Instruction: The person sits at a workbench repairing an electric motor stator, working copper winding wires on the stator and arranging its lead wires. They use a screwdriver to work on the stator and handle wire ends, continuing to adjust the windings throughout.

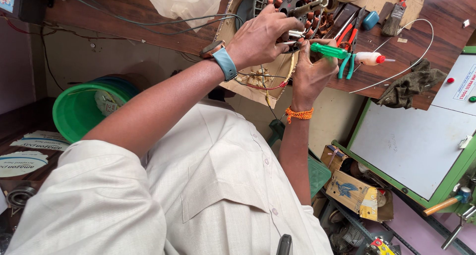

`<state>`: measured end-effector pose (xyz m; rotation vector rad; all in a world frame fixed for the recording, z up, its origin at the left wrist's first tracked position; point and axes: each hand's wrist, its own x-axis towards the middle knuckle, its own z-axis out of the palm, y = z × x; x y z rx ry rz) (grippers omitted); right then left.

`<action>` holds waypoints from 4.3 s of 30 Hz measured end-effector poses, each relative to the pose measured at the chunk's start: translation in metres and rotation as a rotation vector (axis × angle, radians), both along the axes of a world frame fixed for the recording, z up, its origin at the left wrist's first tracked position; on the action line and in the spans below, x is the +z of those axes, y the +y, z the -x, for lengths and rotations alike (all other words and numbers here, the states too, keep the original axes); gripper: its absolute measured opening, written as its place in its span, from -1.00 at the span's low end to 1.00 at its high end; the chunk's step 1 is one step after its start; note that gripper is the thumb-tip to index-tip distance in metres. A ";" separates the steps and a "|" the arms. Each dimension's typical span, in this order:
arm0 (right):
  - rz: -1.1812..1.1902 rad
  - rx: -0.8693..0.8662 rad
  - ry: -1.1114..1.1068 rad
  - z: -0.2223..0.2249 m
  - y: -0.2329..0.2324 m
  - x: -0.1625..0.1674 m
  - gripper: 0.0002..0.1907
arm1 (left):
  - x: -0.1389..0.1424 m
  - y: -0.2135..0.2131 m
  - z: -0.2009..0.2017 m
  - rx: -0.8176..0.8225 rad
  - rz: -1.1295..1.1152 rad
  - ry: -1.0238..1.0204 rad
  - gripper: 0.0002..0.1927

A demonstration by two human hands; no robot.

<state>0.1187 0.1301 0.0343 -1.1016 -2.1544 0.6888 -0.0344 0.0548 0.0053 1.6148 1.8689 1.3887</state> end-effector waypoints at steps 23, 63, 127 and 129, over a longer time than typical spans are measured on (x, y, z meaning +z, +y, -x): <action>0.602 -0.210 0.665 -0.082 0.043 -0.056 -0.88 | -0.007 -0.018 -0.016 0.175 0.007 0.184 -0.80; 1.058 -1.515 0.879 -0.452 -0.241 -0.165 -0.79 | -0.078 0.154 -0.322 -1.094 0.517 0.736 -0.76; 1.404 -1.647 1.107 -0.442 -0.157 -0.251 -0.28 | -0.089 0.145 -0.202 -0.471 0.819 0.693 -0.71; 1.344 -1.585 1.147 -0.438 -0.137 -0.254 -0.36 | -0.089 0.140 -0.206 -0.513 0.945 0.768 -0.69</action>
